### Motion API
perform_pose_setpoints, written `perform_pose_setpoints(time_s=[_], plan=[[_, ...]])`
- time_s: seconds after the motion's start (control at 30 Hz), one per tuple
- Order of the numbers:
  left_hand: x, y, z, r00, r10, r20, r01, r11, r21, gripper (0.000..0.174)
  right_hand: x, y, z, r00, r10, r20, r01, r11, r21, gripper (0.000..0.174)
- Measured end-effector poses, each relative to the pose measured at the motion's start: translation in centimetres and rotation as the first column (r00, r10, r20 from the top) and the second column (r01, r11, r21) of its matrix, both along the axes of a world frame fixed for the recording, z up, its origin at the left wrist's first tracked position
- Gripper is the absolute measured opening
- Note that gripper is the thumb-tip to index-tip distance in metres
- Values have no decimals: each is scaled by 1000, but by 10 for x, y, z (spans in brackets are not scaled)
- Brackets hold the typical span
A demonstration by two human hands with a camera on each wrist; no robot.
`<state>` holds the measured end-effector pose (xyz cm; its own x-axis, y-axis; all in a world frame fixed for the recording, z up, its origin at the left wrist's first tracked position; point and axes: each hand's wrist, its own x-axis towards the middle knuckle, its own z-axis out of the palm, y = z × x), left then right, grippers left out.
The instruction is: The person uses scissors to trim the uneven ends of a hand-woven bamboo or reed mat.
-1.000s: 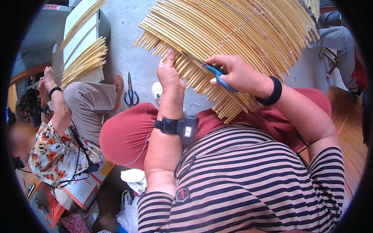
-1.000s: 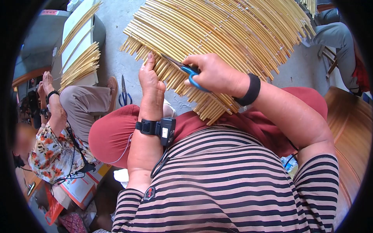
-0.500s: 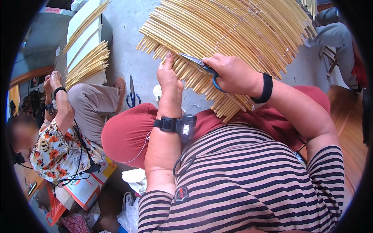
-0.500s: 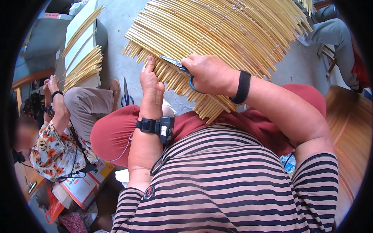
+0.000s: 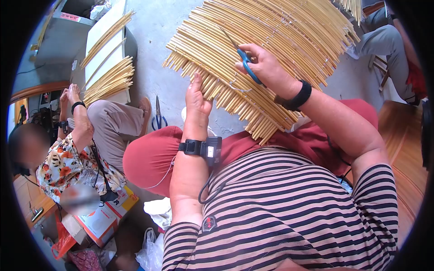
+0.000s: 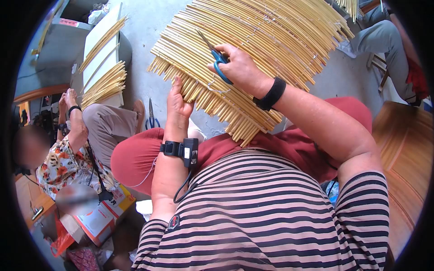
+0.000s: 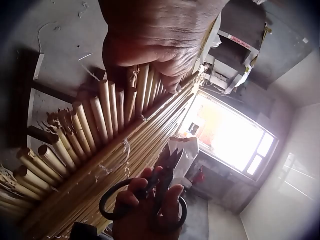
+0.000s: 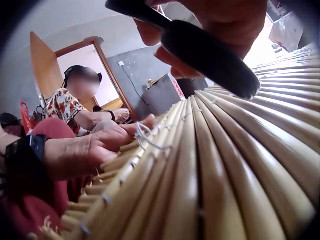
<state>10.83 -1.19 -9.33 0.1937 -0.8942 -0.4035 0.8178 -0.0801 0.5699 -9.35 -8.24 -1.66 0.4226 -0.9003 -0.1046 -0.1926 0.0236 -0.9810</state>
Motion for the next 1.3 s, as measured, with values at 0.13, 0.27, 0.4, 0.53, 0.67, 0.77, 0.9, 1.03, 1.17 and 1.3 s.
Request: perform_pose_setpoints(time_s=[0.13, 0.27, 0.4, 0.53, 0.67, 0.77, 0.9, 1.03, 1.17, 1.3], plan=[[18, 7, -4, 984, -161, -73, 159, 987, -35, 59, -6, 19, -1, 999, 35, 21, -36, 997, 67, 54], [40, -4, 10, 995, -97, -1, 96, 985, 141, 65, -7, 21, -16, 996, 65, -56, -65, 998, -11, 52], [59, -30, -13, 982, -171, 79, 165, 983, 81, 69, -7, 21, -9, 991, 39, -132, -43, 999, -32, 51], [59, -40, -30, 975, -169, 143, 183, 980, -84, 55, -7, 16, -14, 988, 20, -156, -33, 996, -87, 54], [59, -42, -36, 958, -169, 230, 202, 971, -129, 46, -6, 19, -11, 977, 12, -213, -53, 981, -188, 52], [44, -33, -10, 964, -57, 258, 102, 981, -164, 40, -6, 20, -12, 984, -23, -178, -15, 977, -213, 44], [42, -22, 29, 935, 35, 353, 40, 979, -202, 36, -18, 28, 25, 987, 29, -157, -57, 982, -179, 48], [60, -15, 108, 896, 65, 440, 35, 976, -216, 44, -21, 15, 69, 967, 244, 74, -227, 956, -188, 48], [78, -5, 229, 619, 303, 725, 0, 923, -386, 51, -65, 6, 119, 806, 332, 490, -223, 937, -267, 48], [16, 20, 332, 148, 508, 849, -246, 850, -466, 56, -136, -11, 152, 711, 240, 661, 39, 925, -378, 40]])
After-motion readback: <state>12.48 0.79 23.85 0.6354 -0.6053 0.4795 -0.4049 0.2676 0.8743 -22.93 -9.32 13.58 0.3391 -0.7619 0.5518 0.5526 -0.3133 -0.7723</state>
